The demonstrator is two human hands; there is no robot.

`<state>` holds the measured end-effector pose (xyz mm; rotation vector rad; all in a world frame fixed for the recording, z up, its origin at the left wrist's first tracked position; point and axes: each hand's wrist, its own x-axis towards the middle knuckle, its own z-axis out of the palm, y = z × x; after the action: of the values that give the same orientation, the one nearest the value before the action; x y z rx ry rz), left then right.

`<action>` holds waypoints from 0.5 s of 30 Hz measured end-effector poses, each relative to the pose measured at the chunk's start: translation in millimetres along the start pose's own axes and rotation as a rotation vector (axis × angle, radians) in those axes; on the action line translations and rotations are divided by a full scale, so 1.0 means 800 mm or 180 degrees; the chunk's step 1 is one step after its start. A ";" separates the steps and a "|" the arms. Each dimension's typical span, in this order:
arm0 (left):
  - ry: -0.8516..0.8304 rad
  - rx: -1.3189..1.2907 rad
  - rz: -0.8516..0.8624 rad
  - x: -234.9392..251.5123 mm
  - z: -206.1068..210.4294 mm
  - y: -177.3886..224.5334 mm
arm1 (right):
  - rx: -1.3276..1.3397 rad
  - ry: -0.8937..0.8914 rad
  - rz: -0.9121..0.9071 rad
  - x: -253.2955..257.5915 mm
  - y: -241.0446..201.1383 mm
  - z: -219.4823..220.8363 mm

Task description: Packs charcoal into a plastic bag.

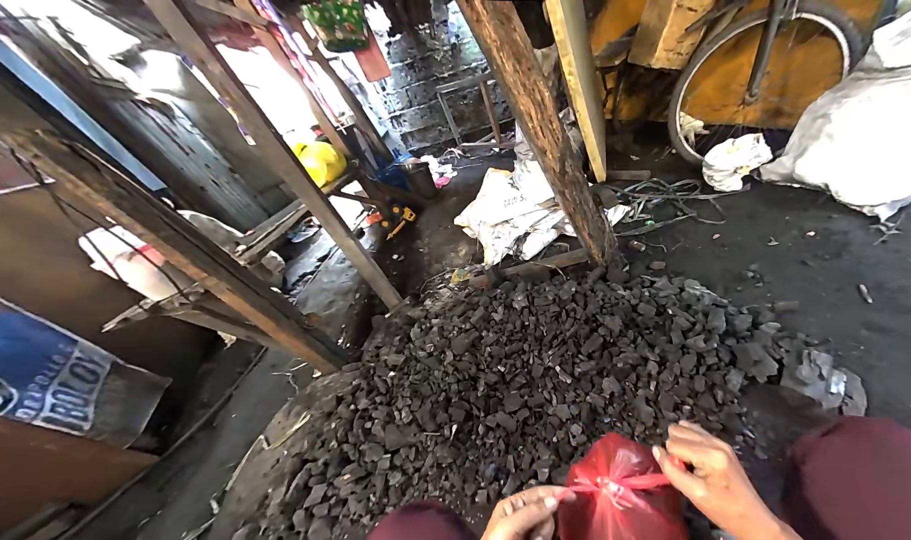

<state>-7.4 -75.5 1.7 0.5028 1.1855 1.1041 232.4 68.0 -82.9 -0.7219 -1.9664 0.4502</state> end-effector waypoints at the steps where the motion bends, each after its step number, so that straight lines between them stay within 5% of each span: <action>1: 0.0080 -0.0055 0.0048 0.004 0.001 0.002 | 0.0198 -0.0118 -0.0085 -0.005 -0.019 -0.004; 5: 0.0068 0.0768 0.0357 0.017 0.040 0.019 | 0.0347 -0.0794 -0.0730 0.002 -0.094 -0.005; 7: -0.0084 0.1227 0.0556 0.017 0.057 0.023 | 0.0382 -0.0551 -0.0729 0.018 -0.101 0.006; 10: 0.0060 0.1883 0.1307 0.014 0.061 0.023 | 0.0655 -0.0050 -0.0151 0.047 -0.075 0.021; 15: 0.0399 0.1738 0.1645 0.025 0.064 0.017 | 0.2173 -0.0718 0.0867 0.033 -0.068 0.015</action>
<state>33.2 -41.1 21.0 1.2271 1.5209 1.2497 195.4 43.6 -39.5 -0.5027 -1.7441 1.3362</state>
